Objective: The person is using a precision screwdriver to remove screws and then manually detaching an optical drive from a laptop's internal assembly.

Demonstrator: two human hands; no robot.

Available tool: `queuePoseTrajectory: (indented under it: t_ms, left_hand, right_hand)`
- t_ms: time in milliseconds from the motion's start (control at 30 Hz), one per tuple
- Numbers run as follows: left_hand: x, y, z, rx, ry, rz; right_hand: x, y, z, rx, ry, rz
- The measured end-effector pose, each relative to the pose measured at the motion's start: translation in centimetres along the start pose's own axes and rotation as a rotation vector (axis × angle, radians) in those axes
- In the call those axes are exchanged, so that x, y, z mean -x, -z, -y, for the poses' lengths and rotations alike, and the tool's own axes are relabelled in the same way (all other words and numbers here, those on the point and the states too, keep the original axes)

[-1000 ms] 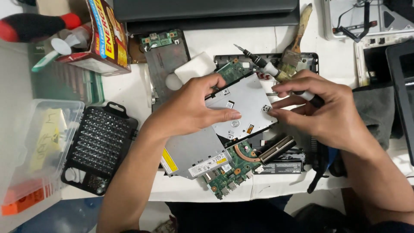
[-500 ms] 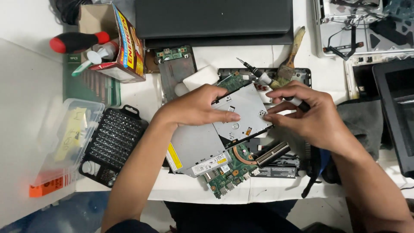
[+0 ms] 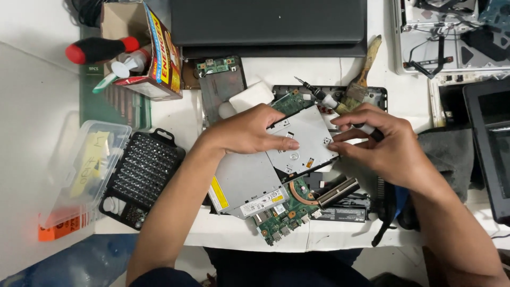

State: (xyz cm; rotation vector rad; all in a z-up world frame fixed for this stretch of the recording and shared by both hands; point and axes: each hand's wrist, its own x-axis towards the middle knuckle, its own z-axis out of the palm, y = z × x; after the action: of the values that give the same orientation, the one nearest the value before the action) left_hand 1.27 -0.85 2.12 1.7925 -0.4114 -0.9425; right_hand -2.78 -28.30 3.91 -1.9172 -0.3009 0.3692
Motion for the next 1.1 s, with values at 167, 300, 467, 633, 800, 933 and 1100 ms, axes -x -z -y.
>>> queuePoseTrajectory:
  t_ms: [167, 300, 467, 633, 800, 933, 1100]
  left_hand:
    - [-0.4, 0.0, 1.0, -0.008, -0.071, -0.01]
    - [-0.5, 0.0, 1.2, 0.0, -0.057, -0.003]
    - [-1.1, -0.2, 2.7, -0.023, -0.088, -0.024]
    - [-0.8, -0.2, 2.0, 0.012, -0.101, -0.006]
    - [-0.2, -0.1, 0.6, 0.026, -0.036, 0.019]
    - [-0.2, -0.1, 0.5, -0.03, -0.032, -0.002]
    - [-0.7, -0.2, 2.0, -0.054, -0.088, -0.025]
  right_hand:
    - [-0.2, 0.1, 0.1, 0.073, 0.093, 0.02]
    - [0.0, 0.2, 0.3, 0.211, 0.109, -0.012]
    - [0.3, 1.4, -0.2, 0.304, 0.375, 0.037]
    - [0.8, 2.8, 0.6, 0.296, 0.479, 0.068]
    - [1.8, 6.1, 0.8, 0.323, 0.446, 0.185]
    - [3.5, 12.3, -8.9, 0.163, 0.099, -0.033]
    - [3.2, 18.7, -15.4, 0.062, 0.393, 0.059]
